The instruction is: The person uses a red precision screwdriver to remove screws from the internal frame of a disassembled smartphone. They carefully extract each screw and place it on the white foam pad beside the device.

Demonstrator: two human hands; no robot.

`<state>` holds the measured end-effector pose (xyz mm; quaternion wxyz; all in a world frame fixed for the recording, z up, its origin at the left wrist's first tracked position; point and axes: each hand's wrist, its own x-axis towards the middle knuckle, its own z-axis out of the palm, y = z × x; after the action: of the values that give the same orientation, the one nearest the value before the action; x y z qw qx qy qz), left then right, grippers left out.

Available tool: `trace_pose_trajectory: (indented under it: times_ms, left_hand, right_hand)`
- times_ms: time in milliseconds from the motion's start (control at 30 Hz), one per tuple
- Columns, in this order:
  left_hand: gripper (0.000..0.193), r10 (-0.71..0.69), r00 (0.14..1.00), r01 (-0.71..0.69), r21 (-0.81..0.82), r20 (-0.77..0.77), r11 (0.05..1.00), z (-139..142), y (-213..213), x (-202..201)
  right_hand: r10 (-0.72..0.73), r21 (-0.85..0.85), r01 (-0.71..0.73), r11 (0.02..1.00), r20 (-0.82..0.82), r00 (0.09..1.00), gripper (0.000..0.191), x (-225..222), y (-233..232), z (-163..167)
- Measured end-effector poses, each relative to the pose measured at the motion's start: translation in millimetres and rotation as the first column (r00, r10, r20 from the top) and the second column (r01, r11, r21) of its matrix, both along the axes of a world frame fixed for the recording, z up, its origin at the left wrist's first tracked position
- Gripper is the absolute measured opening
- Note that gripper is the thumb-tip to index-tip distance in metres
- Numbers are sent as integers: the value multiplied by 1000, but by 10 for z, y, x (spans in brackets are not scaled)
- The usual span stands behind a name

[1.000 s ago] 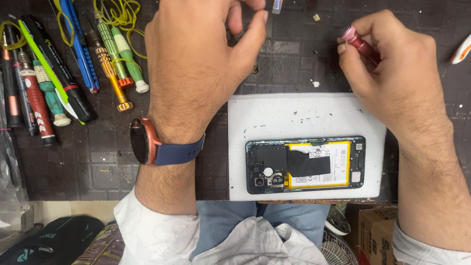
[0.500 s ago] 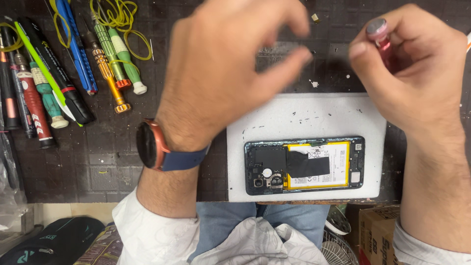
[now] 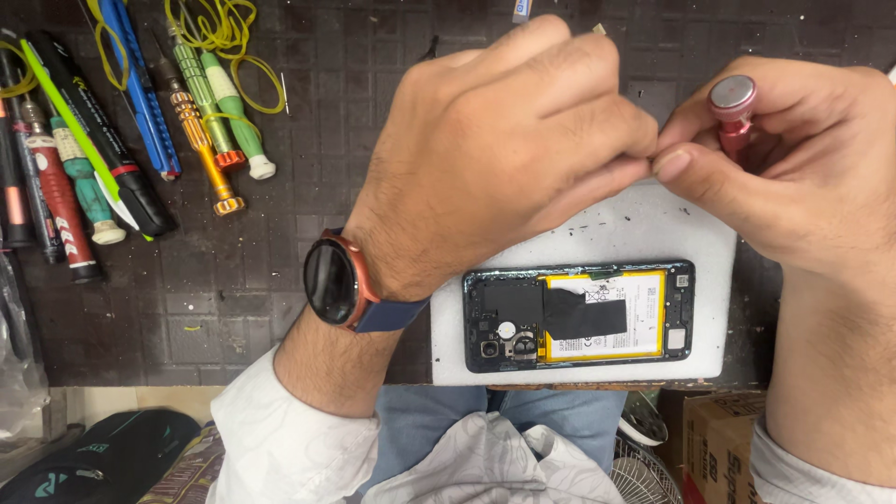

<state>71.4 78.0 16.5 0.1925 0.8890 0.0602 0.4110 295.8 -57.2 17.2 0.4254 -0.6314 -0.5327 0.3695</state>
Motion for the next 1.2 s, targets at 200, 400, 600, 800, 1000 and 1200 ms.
trace_pose_trajectory:
  times_ms: [200, 400, 600, 800, 1000, 1200]
  left_hand:
    - [10, 12, 1000, -12, 17, 24, 1000, -25, -28, 31]
    - [12, -4, 1000, 3, 5, 22, 1000, -22, -30, 41]
    - [15, -41, 998, 44, -100, 37, 994, 26, -46, 36]
    - [16, -119, 990, 138, -359, 74, 923, 23, -85, 48]
    - [15, -327, 943, 305, -554, 62, 774, -152, -80, 208]
    - [14, -616, 785, 397, -811, 58, 430, -399, -12, 304]
  right_hand:
    - [-7, 18, 7, 1000, -21, 1000, 12, 8, 32, -13]
    - [-18, 32, 18, 999, -1, 1000, 10, -7, -7, 5]
    - [-41, 22, 51, 998, -339, 940, 14, 19, -27, 18]
    - [95, 188, -16, 982, -419, 903, 29, 113, -110, -137]
    - [-15, 225, 69, 972, -230, 973, 42, 388, -317, -413]
    - [-123, 178, 163, 970, -217, 968, 54, 446, -442, -495]
